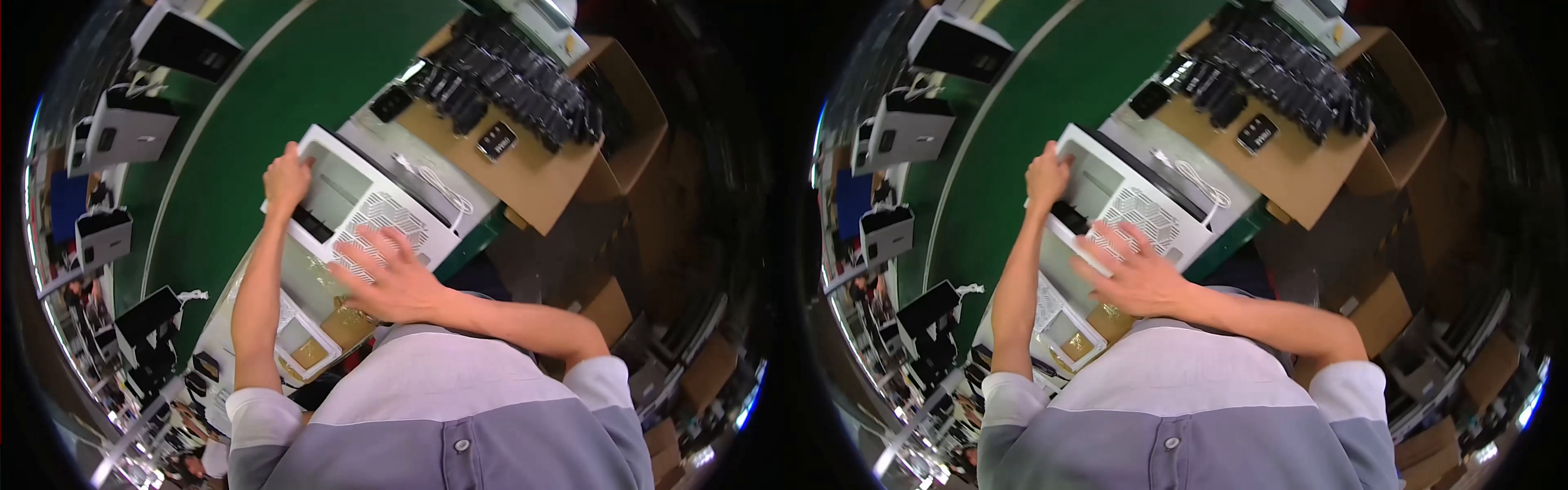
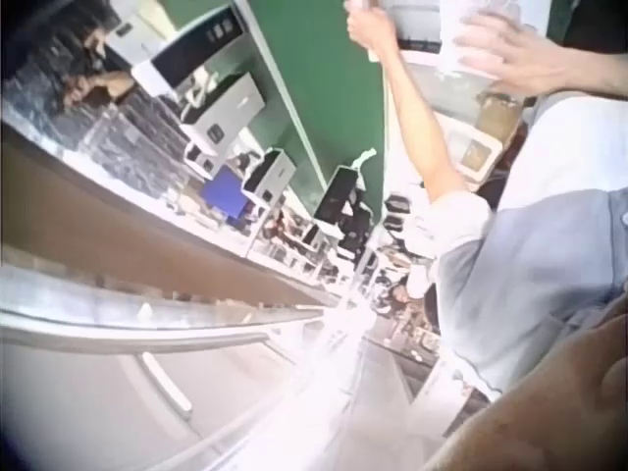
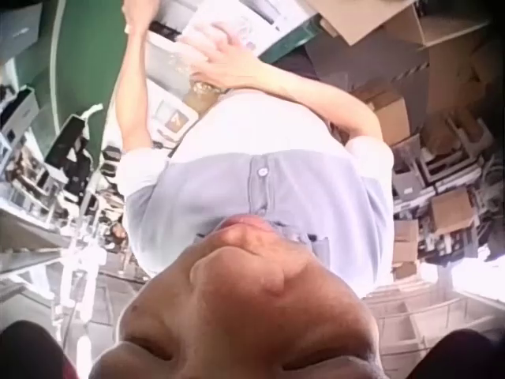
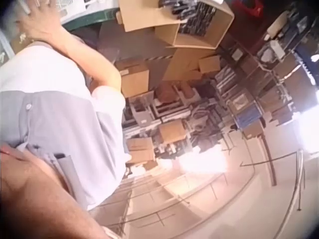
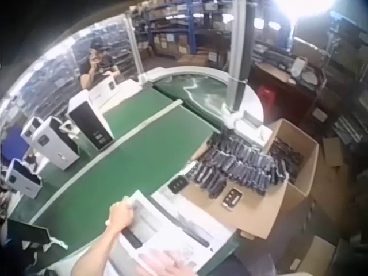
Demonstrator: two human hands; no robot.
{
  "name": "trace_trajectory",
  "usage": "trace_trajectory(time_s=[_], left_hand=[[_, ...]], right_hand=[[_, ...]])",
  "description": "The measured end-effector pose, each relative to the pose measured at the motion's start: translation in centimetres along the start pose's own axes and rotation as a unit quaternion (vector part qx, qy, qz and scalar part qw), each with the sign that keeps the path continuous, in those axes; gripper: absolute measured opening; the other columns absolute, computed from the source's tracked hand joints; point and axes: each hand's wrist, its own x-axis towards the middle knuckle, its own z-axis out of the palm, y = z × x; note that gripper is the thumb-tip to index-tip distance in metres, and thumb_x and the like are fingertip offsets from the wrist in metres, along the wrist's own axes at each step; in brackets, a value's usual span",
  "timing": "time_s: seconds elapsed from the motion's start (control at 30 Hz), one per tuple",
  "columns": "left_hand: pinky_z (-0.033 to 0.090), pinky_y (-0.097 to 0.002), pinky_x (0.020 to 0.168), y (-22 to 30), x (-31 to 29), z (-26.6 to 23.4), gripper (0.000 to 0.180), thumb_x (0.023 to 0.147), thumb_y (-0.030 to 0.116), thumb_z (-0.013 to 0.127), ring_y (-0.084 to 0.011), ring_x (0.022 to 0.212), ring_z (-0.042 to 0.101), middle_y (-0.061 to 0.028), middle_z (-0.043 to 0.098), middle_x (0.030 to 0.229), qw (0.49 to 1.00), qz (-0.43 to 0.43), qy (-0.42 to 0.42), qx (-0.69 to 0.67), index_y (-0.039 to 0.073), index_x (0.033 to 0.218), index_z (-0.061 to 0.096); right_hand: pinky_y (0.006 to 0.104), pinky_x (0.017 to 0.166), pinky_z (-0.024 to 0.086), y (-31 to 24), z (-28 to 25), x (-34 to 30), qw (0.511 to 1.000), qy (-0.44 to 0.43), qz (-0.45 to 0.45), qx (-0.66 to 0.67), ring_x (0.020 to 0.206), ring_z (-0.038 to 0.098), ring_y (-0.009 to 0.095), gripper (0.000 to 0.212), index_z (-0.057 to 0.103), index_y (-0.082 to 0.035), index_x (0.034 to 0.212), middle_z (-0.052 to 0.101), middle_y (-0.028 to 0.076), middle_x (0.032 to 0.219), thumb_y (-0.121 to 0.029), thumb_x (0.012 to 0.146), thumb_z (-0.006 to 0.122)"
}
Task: Assembling electronic components by inserting a black device into a white plastic housing on a production line.
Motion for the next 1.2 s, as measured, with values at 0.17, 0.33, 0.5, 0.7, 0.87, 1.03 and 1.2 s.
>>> trace_trajectory(time_s=[0.17, 0.33, 0.5, 0.7, 0.87, 1.03, 1.2], left_hand=[[0.052, -0.059, 0.078, 0.8, 0.5, -1.0, 0.033, 0.092, 0.027, 0.068, -0.0491, 0.09, 0.068, -0.0255, 0.072, 0.092, 1.0, 0.005, 0.001, 0.01, 0.004, 0.113, 0.056], [0.05, -0.0549, 0.09, 1.5, -0.3, -1.5, 0.043, 0.09, 0.019, 0.068, -0.0467, 0.106, 0.064, -0.0277, 0.067, 0.115, 1.0, -0.005, 0.011, -0.023, 0.003, 0.128, 0.053], [0.049, -0.0483, 0.092, 7.2, -7.0, -3.0, 0.047, 0.089, 0.008, 0.069, -0.0407, 0.107, 0.059, -0.0225, 0.062, 0.113, 0.95, 0.184, 0.243, -0.063, -0.002, 0.131, 0.053], [0.053, -0.0442, 0.062, 17.0, -22.7, -1.2, 0.021, 0.084, 0.014, 0.076, -0.0333, 0.069, 0.065, -0.0142, 0.065, 0.084, 0.965, 0.206, 0.012, -0.164, 0.003, 0.098, 0.065], [0.051, -0.0484, 0.061, 19.3, -23.7, 2.9, 0.024, 0.082, 0.017, 0.076, -0.0365, 0.069, 0.065, -0.0136, 0.063, 0.081, 0.992, 0.107, -0.053, -0.033, 0.005, 0.094, 0.059], [0.05, -0.0505, 0.057, 19.9, -22.7, 0.4, 0.024, 0.085, 0.017, 0.072, -0.0374, 0.07, 0.067, -0.014, 0.063, 0.08, 0.99, 0.094, -0.098, -0.021, 0.006, 0.098, 0.055], [0.047, -0.0352, 0.056, 17.9, -18.5, -14.3, 0.029, 0.077, 0.022, 0.082, -0.0218, 0.063, 0.063, -0.0087, 0.066, 0.074, 0.982, 0.044, -0.097, -0.156, 0.004, 0.095, 0.068]], right_hand=[[0.0514, 0.12, 0.023, 5.2, 3.5, -4.4, 0.985, -0.157, -0.062, -0.04, 0.145, 0.033, 0.035, 0.068, 0.053, -0.009, 0.131, 0.046, 0.009, 0.151, -0.058, 0.085, 0.066], [0.0497, 0.118, 0.029, 5.3, 3.5, -4.5, 0.99, -0.079, -0.114, -0.002, 0.144, 0.037, 0.03, 0.063, 0.054, -0.01, 0.128, 0.049, 0.01, 0.145, -0.047, 0.082, 0.074], [0.0488, 0.104, 0.043, 9.0, -2.9, -7.6, 0.989, 0.014, 0.076, 0.123, 0.125, 0.052, 0.035, 0.04, 0.06, -0.007, 0.116, 0.059, 0.013, 0.123, -0.016, 0.081, 0.078], [0.045, 0.075, 0.051, 22.4, -6.3, -13.8, 0.938, 0.16, 0.307, 0.006, 0.087, 0.062, 0.04, 0.015, 0.064, 0.001, 0.104, 0.064, 0.021, 0.095, -0.005, 0.09, 0.066], [0.0498, 0.085, 0.05, 27.8, -7.5, -10.0, 0.916, 0.079, 0.392, -0.042, 0.107, 0.059, 0.043, 0.044, 0.05, -0.001, 0.127, 0.056, 0.024, 0.117, -0.016, 0.091, 0.069], [0.0508, 0.087, 0.051, 30.0, -6.7, -8.3, 0.85, 0.056, 0.524, -0.016, 0.109, 0.058, 0.047, 0.066, 0.041, -0.001, 0.133, 0.049, 0.025, 0.123, -0.025, 0.084, 0.078], [0.0518, 0.088, 0.05, 30.7, -5.9, -8.2, 0.822, 0.04, 0.568, -0.014, 0.112, 0.057, 0.048, 0.069, 0.042, -0.002, 0.125, 0.045, 0.024, 0.129, -0.024, 0.077, 0.085]])
